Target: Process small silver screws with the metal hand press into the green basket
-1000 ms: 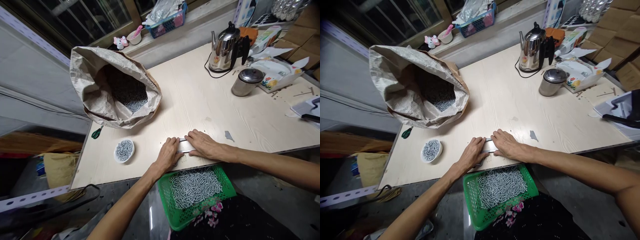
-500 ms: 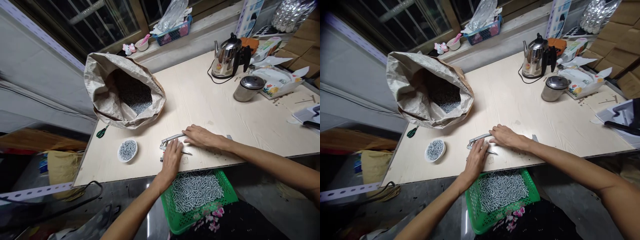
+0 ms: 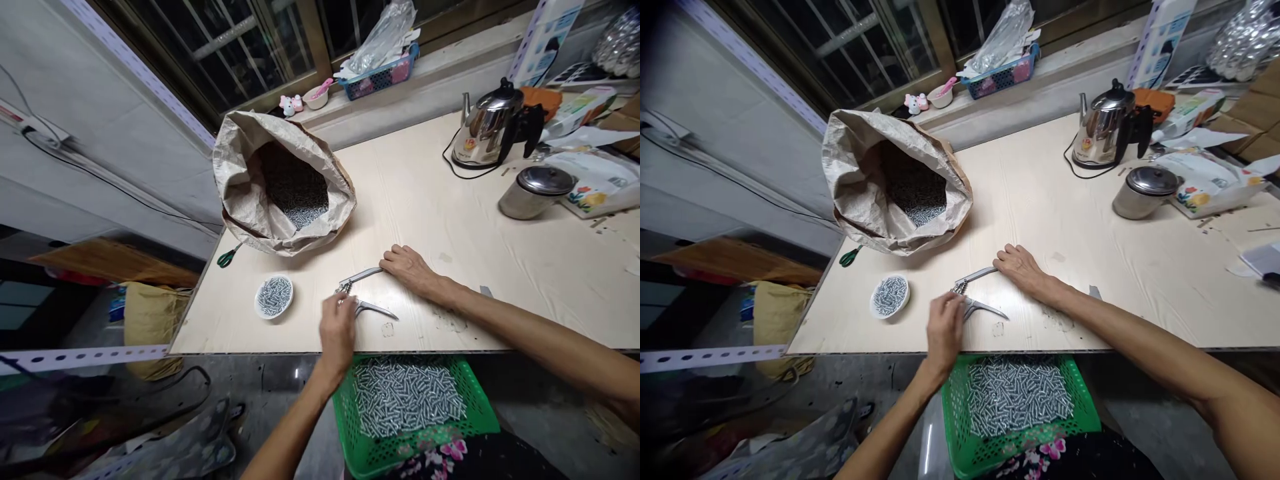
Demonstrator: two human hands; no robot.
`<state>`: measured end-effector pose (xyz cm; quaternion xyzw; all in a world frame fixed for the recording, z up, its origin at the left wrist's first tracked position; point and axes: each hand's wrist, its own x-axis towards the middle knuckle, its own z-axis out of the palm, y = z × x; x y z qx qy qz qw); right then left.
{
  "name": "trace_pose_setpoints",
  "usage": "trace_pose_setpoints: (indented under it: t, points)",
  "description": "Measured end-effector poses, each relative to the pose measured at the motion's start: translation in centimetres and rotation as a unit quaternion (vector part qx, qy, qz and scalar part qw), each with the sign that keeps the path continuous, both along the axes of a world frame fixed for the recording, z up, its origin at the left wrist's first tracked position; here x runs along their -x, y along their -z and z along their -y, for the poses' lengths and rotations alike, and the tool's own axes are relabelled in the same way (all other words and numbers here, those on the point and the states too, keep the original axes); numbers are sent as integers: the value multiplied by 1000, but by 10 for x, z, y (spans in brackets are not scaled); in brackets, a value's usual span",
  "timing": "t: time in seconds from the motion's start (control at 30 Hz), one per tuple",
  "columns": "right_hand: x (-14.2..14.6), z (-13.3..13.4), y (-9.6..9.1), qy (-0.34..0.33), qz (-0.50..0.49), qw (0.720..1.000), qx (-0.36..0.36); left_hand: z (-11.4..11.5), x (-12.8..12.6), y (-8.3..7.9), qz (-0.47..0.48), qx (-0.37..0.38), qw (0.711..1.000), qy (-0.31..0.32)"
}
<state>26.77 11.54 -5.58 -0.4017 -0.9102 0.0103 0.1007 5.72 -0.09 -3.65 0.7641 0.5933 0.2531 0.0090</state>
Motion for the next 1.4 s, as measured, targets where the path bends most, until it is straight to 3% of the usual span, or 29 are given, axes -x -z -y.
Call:
trace_pose_setpoints:
  t: [0.07, 0.23, 0.63, 0.9, 0.97, 1.07, 1.2, 1.27, 1.33, 1.4]
  points:
    - [-1, 2, 1, 4, -12, 1000, 1, -11, 23, -7, -41, 14, 998, -45]
    - [-1, -5, 2, 0, -47, 999, 22, -34, 57, -6, -69, 101, 990, 70]
    - [0, -18, -1, 53, -74, 992, 89, -47, 63, 5, -44, 102, 972, 205]
    - [0, -16, 1, 40, -107, 990, 80, -50, 65, 8, -50, 101, 977, 181]
    - [0, -15, 5, 31, -124, 989, 70, -43, 65, 2, -47, 88, 983, 157]
    - [-1, -14, 11, 15, -146, 988, 55, -12, 57, -17, -32, 34, 991, 125]
    - [-2, -14, 18, -2, -155, 987, 51, 33, 45, -43, -88, 31, 965, 243]
    - [-2, -14, 20, -2, -156, 986, 52, 36, 58, -52, -118, 20, 978, 173]
    - [-1, -14, 20, 0, -157, 986, 53, 25, 86, -56, -131, 20, 991, -23]
    - [-1, -13, 20, 2, -158, 986, 55, 6, 120, -56, -143, 41, 966, -213]
